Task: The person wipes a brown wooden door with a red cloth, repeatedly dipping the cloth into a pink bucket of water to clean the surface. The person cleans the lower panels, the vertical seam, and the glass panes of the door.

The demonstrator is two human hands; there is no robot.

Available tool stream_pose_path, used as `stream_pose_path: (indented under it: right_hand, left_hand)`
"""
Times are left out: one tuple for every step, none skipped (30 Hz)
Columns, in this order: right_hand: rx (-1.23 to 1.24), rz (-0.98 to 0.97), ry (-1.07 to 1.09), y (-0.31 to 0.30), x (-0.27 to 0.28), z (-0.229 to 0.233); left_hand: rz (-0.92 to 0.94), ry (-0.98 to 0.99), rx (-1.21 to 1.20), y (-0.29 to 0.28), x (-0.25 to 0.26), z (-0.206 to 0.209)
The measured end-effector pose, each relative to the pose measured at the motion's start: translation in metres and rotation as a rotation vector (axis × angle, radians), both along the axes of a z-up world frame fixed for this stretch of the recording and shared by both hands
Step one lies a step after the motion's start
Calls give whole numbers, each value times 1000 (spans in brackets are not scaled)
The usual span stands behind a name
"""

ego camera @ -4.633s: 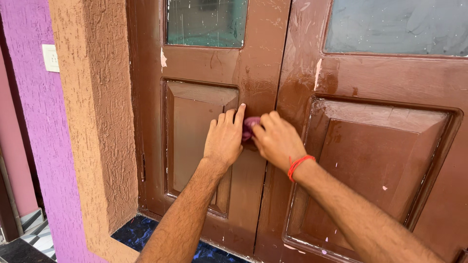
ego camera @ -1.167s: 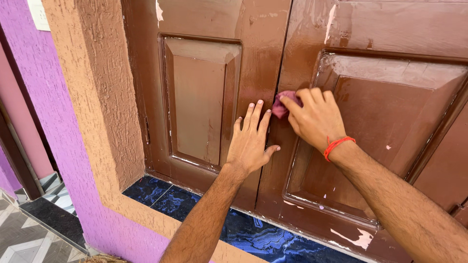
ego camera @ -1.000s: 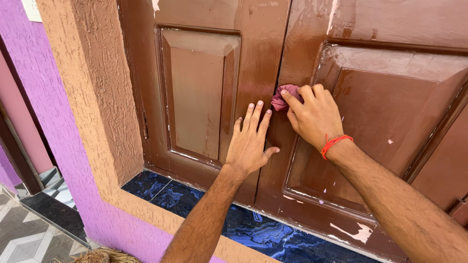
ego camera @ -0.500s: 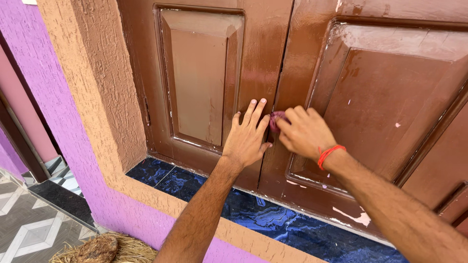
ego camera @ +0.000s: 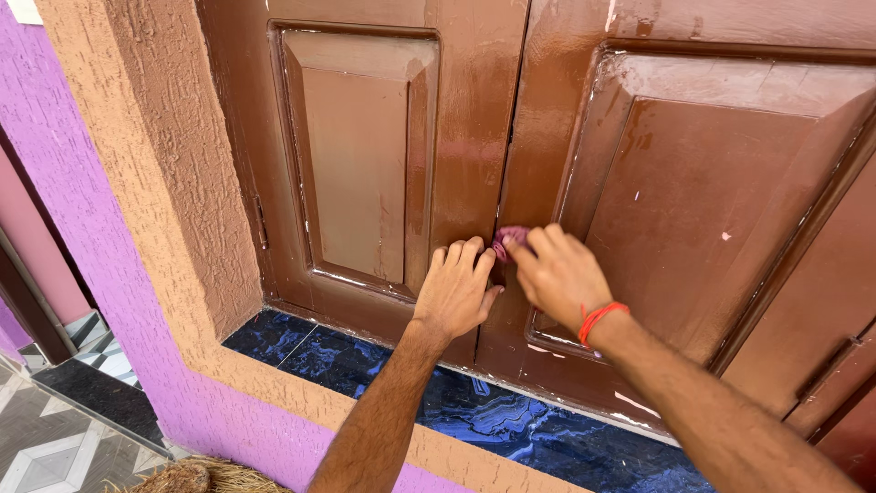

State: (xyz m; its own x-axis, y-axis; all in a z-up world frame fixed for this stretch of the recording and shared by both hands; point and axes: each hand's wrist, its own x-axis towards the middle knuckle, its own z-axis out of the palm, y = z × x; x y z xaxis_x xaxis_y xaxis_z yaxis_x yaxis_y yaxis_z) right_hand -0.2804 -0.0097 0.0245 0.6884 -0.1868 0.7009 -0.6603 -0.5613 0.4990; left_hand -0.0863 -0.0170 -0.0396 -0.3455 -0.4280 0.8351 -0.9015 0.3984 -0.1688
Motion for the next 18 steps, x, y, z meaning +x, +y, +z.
stream_pose_path:
  right_hand:
    - [33,-6,19,0,1,-11]
    - [66,-8,34,1,3,-22]
    - [96,-10,49,2,4,-32]
    - [126,-12,64,2,5,-38]
    - [140,-28,76,1,6,-39]
    - [154,-44,88,1,7,-40]
    - [172,-60,100,2,7,-40]
    - [159,-35,75,3,7,-36]
    - [146,-11,49,2,5,-28]
    - [132,14,23,3,3,-19]
    - [89,12,-28,5,1,-9]
    - [46,11,-79,8,-2,1]
    - [-1,12,-132,8,-3,13]
    - [-45,-2,-155,7,-3,27]
    - [-78,-20,-176,7,-5,37]
    - [-112,-38,-197,6,-5,46]
    - [-111,-59,-229,5,-5,54]
    - [-111,-80,-261,4,-5,61]
  left_hand:
    - [8,-33,35,0,1,0]
    - [16,-65,70,1,3,0]
    - [24,-98,103,1,4,1]
    - [20,-106,111,3,5,2]
    - [17,-116,119,6,8,2]
    - [15,-127,128,8,8,4]
    - [16,-128,140,9,8,5]
    - [18,-129,152,9,9,7]
    - [19,-130,164,10,9,8]
    - [20,-106,145,10,9,9]
    - [23,-84,123,9,10,11]
    - [26,-63,100,7,10,13]
    - [36,-48,105,4,11,16]
    - [46,-34,110,1,12,18]
    - [52,-17,125,0,11,16]
    - [51,1,124,-2,11,15]
    - [46,18,122,-4,10,14]
    - [41,35,120,-6,9,15]
